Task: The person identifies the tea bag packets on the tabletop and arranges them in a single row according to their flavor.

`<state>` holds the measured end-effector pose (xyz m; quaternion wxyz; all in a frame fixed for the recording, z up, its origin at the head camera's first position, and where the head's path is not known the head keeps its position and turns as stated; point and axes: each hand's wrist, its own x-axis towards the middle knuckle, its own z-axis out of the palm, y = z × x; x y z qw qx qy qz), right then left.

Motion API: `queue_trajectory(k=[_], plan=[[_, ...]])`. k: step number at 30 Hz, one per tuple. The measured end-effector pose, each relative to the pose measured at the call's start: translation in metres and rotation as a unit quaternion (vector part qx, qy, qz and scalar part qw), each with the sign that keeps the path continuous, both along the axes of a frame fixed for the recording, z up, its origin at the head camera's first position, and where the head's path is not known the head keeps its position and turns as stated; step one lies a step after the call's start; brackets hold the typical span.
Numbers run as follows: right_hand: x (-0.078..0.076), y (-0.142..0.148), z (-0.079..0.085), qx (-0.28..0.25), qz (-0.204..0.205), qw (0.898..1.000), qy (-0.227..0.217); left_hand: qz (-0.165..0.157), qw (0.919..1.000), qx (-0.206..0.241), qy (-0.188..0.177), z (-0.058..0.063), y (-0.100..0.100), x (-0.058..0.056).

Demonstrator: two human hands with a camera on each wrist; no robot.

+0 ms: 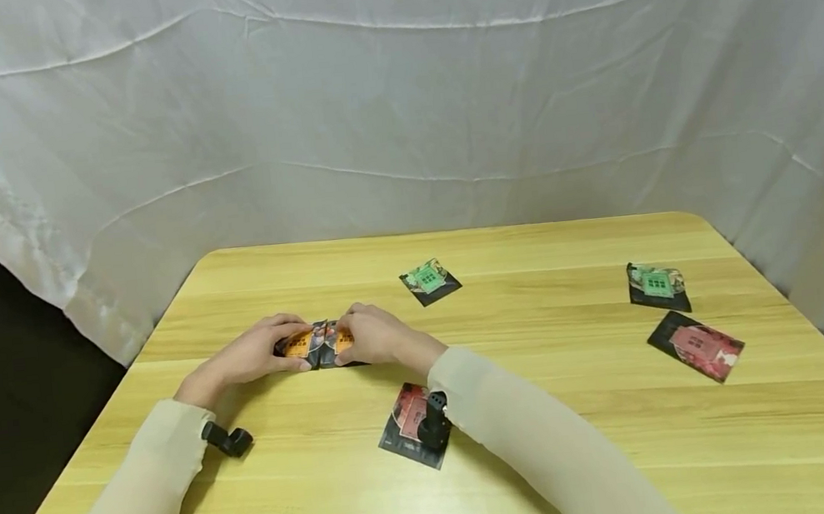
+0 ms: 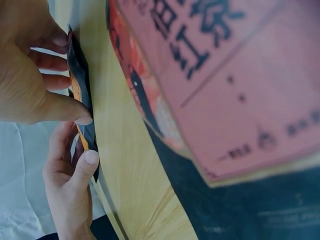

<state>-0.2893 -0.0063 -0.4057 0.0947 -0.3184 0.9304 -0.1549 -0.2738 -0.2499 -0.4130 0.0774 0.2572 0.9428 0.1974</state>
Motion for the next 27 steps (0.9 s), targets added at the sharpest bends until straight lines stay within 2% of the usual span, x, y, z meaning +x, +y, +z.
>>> queue_trajectory(k=[6, 12, 19, 27], plan=[[0.001, 0.001, 0.0, 0.002, 0.009, 1.0, 0.013, -0.005, 1.0, -0.002, 0.005, 0.001, 0.0, 0.001], [0.002, 0.008, 0.005, -0.02, 0.01, 1.0, 0.01, -0.004, 1.0, 0.001, 0.005, 0.001, -0.001, 0.0], [0.003, 0.026, 0.015, -0.036, 0.022, 0.999, 0.006, -0.005, 1.0, 0.001, 0.003, 0.001, 0.0, 0.001], [0.01, 0.053, 0.022, -0.06, 0.015, 0.998, -0.008, -0.004, 1.0, 0.003, 0.003, 0.002, 0.001, 0.003]])
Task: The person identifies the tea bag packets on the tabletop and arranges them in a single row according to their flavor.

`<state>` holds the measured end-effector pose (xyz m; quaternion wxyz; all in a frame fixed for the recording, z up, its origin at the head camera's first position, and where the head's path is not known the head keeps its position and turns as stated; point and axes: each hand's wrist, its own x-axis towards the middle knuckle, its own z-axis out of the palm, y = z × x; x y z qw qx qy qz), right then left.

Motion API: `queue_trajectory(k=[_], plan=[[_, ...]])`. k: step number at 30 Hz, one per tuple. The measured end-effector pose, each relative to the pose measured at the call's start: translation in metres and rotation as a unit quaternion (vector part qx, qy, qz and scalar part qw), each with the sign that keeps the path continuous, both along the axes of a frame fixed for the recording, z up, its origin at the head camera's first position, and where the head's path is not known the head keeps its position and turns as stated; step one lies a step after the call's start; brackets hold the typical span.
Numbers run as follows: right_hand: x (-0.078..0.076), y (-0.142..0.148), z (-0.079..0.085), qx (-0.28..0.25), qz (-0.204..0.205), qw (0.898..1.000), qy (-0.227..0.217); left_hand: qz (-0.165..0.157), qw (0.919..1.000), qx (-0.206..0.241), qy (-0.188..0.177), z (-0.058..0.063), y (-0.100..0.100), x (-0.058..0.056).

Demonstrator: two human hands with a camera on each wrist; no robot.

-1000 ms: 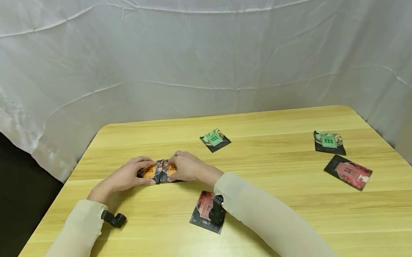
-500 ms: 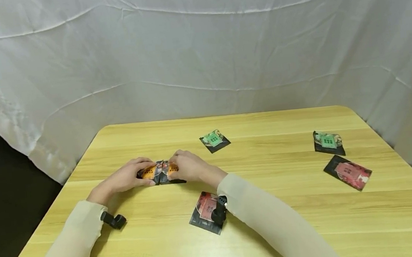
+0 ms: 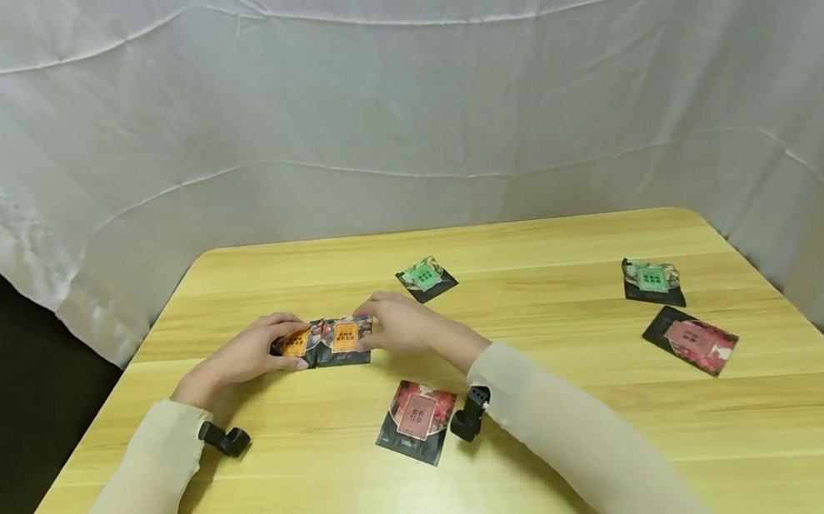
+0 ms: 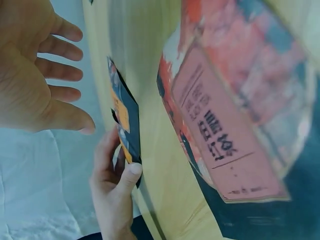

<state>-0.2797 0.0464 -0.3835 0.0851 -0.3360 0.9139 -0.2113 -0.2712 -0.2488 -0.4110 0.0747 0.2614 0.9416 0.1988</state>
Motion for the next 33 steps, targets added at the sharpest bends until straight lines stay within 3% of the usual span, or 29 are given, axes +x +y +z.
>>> queue_trajectory(k=[9, 17, 33], plan=[[0.023, 0.028, -0.004, -0.027, 0.026, 0.999, 0.005, 0.003, 1.0, -0.007, -0.001, 0.002, 0.0, 0.0], [0.049, 0.053, -0.006, -0.039, 0.035, 0.998, -0.019, 0.002, 1.0, -0.003, -0.002, 0.003, 0.0, 0.002], [0.084, 0.065, -0.008, -0.043, 0.101, 0.994, -0.03, 0.001, 1.0, 0.005, 0.001, 0.0, -0.001, 0.003]])
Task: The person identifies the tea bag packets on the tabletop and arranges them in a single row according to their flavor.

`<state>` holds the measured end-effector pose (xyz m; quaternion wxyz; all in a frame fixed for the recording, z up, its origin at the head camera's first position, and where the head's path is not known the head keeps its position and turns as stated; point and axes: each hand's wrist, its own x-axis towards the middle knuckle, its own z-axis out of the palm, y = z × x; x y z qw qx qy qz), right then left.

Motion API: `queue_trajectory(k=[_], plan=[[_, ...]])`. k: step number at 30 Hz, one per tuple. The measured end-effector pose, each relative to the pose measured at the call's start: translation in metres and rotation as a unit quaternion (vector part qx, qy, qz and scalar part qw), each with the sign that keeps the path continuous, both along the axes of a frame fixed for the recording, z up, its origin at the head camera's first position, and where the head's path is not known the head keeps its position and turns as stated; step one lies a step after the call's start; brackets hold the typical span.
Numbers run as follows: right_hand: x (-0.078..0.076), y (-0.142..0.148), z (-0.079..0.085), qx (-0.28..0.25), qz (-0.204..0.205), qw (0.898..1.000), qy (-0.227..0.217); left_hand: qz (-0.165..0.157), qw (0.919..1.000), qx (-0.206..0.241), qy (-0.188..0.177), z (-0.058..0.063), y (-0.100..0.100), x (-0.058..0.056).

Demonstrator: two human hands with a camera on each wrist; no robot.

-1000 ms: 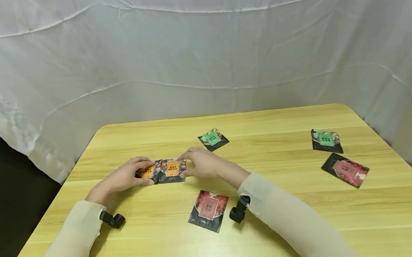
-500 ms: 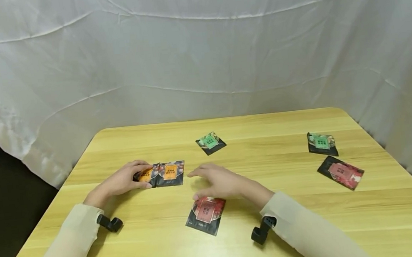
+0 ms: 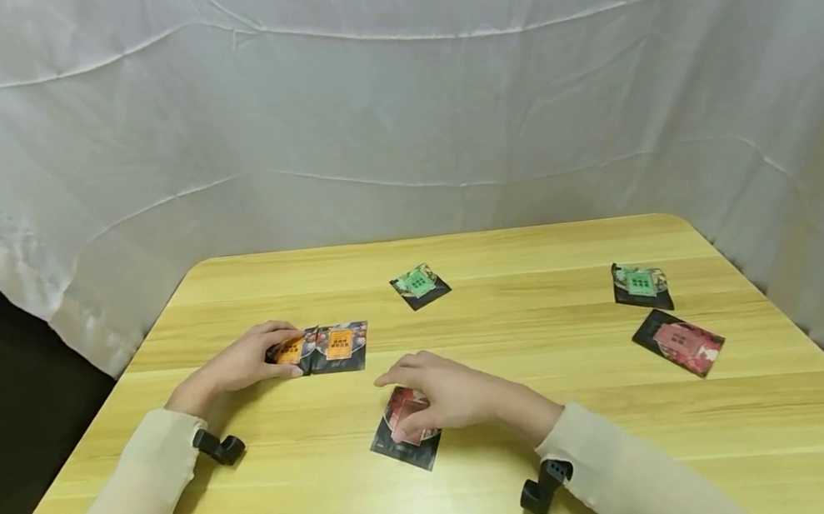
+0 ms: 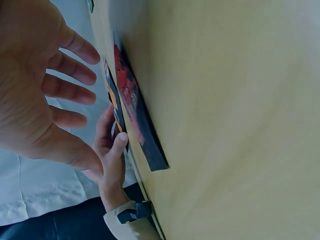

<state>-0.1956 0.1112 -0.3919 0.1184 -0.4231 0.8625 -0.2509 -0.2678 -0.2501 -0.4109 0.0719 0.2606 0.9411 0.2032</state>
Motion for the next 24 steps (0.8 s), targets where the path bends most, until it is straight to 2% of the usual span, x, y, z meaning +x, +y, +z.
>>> queue_trajectory(k=[10, 15, 24], plan=[[0.008, 0.0, -0.01, 0.037, 0.023, 0.998, 0.038, 0.002, 1.0, -0.002, -0.001, -0.005, -0.002, 0.003], [0.01, -0.001, -0.011, 0.038, 0.033, 0.997, 0.063, 0.004, 1.0, 0.0, -0.007, -0.003, 0.0, 0.001], [0.011, 0.0, -0.012, 0.037, 0.034, 0.996, 0.08, 0.002, 1.0, 0.003, -0.008, 0.001, 0.001, -0.001]])
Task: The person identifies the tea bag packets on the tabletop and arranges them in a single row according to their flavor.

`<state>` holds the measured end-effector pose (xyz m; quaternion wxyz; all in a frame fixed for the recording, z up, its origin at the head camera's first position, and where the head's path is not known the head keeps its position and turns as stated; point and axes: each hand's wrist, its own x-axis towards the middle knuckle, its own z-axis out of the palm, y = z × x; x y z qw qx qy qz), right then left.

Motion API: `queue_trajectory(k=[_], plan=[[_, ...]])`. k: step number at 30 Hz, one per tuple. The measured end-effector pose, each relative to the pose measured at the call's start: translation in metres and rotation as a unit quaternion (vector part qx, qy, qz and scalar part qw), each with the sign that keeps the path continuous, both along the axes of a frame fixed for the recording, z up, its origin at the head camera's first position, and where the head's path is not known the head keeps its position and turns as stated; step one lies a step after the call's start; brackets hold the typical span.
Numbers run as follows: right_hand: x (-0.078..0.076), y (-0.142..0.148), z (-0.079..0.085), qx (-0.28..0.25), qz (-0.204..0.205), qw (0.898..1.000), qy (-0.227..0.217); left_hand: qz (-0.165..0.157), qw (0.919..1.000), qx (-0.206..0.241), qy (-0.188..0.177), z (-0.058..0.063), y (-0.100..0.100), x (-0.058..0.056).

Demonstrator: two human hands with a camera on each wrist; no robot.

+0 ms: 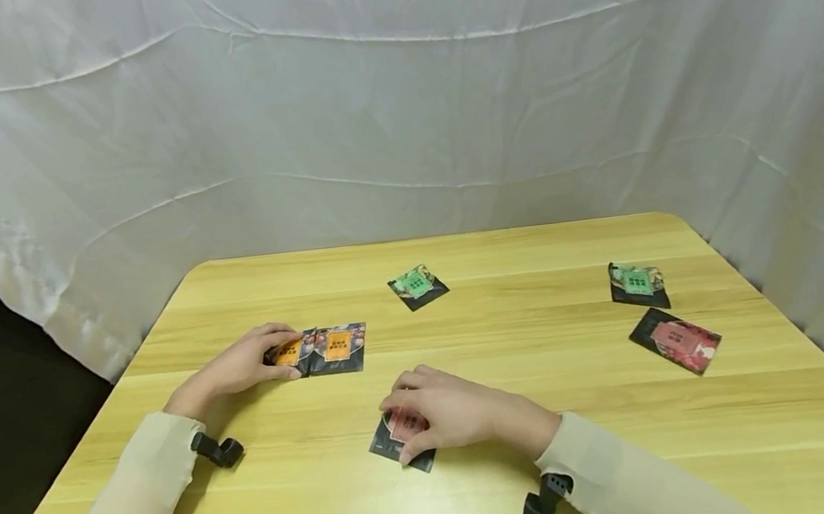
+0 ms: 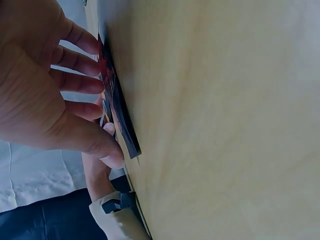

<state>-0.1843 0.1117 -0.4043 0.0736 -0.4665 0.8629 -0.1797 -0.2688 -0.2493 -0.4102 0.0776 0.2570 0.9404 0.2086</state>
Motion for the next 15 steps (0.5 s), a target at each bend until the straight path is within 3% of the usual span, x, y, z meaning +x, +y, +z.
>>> queue_trajectory(k=[15], plan=[[0.0055, 0.0006, -0.0009, 0.032, -0.02, 0.999, 0.035, -0.002, 1.0, -0.002, 0.003, -0.002, -0.0019, 0.0001]])
